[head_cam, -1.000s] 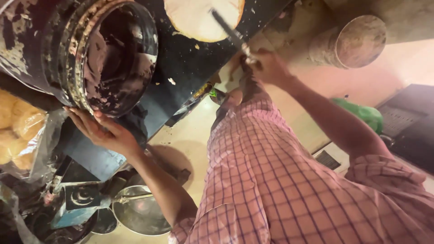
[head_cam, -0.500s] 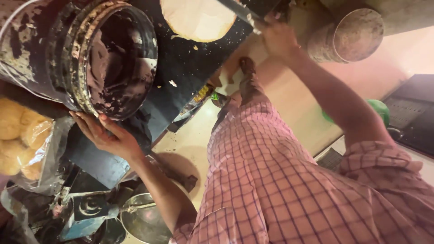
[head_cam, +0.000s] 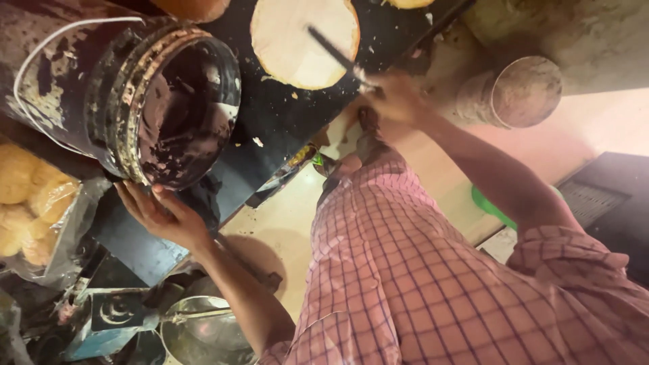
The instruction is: The person spreads cream onto a bun, cuts it into pieces, and applies more cream to the cut sides before setting them aside.
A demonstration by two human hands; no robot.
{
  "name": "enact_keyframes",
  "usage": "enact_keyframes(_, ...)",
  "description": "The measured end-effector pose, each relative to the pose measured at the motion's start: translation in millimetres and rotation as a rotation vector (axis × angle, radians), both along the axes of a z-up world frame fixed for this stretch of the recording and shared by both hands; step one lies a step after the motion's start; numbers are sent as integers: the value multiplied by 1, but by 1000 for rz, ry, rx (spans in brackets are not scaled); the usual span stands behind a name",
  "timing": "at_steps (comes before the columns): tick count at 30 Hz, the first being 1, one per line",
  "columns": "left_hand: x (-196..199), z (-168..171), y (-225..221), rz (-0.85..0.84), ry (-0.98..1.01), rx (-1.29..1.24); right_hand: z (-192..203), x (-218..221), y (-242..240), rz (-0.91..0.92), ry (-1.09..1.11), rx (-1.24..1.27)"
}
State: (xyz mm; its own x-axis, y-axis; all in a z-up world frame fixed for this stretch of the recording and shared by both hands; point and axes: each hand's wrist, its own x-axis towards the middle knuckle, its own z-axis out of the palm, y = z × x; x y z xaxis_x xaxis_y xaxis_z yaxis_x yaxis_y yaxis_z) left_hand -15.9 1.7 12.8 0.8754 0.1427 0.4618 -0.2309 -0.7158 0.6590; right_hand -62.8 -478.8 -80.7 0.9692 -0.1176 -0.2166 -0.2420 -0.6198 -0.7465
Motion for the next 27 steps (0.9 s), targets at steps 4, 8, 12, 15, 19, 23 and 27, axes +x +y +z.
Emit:
enact_keyframes(4, -3, 4, -9, 74, -21, 53, 19, 3, -7, 63, -190, -114)
enact_keyframes(8, -6, 2, -19, 90, 3, -80, -14, 42, -14, -57, -237, -85)
enact_keyframes(12, -9, -5, -23, 113, -17, 35, -47, 76, 24, 21, -205, -65)
enact_keyframes(15, -15, -9, -21, 128, -21, 58, -42, 88, 50, 110, -195, 0)
enact_keyframes(19, -12, -10, -18, 91, -69, -9, 8, 62, 60, 121, 23, 256)
enact_keyframes(23, -12, 12, -11, 96, -20, 46, 60, 42, 82, 268, -78, 276)
enact_keyframes(27, -15, 28, -21, 115, 47, 80, 59, 63, 130, 300, 39, 188)
